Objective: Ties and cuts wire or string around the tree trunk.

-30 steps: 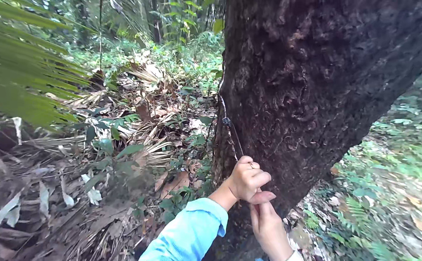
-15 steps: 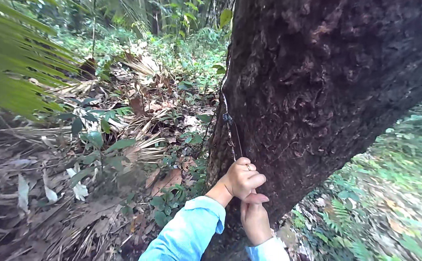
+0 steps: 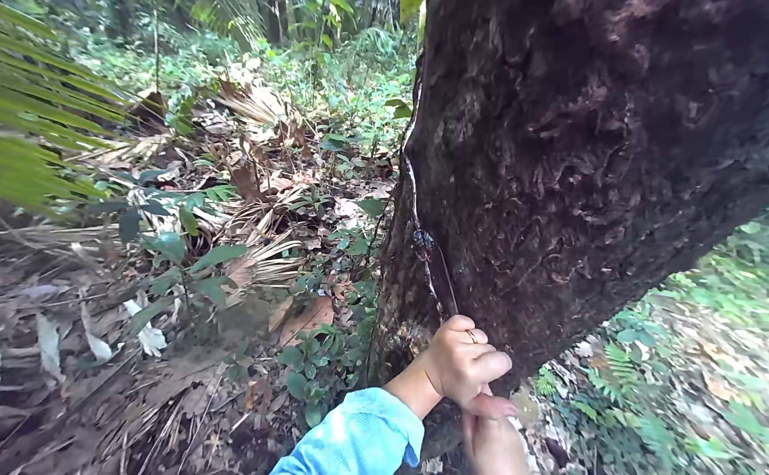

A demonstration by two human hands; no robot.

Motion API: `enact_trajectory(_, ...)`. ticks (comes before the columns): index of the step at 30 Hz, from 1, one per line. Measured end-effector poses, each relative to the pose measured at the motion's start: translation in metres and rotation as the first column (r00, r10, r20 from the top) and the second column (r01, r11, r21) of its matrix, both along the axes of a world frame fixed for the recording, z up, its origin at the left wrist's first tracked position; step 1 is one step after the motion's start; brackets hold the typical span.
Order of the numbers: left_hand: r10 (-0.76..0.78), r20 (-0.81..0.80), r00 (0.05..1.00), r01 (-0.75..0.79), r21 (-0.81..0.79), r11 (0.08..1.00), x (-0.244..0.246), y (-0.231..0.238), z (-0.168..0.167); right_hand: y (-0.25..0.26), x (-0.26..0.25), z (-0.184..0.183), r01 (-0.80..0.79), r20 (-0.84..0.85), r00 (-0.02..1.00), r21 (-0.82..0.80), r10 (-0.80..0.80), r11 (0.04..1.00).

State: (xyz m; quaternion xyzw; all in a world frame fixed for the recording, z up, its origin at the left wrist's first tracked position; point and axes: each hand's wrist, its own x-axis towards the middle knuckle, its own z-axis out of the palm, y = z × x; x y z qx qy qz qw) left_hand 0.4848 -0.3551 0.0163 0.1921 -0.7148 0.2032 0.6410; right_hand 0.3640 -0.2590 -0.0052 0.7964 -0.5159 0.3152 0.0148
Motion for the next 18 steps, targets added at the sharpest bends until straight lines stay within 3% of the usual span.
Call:
enact_trajectory(9,0.018,0.002,1.0,-0.018,0.055,0.998,0.0,0.016,0.009,0.021,0.003,0.02,0.011,-0.02,1.0,0.114,-0.009,0.993)
enact_trajectory(12,0.009,-0.045,0.999,-0.005,0.077,0.997,-0.007,0.026,0.013,0.027,-0.009,0.028,-0.052,-0.028,0.998,0.139,0.056,0.989)
enact_trajectory(18,0.03,0.002,1.0,-0.03,0.085,0.996,-0.016,0.017,0.006,0.017,-0.019,0.022,-0.024,-0.045,0.998,0.178,0.032,0.984)
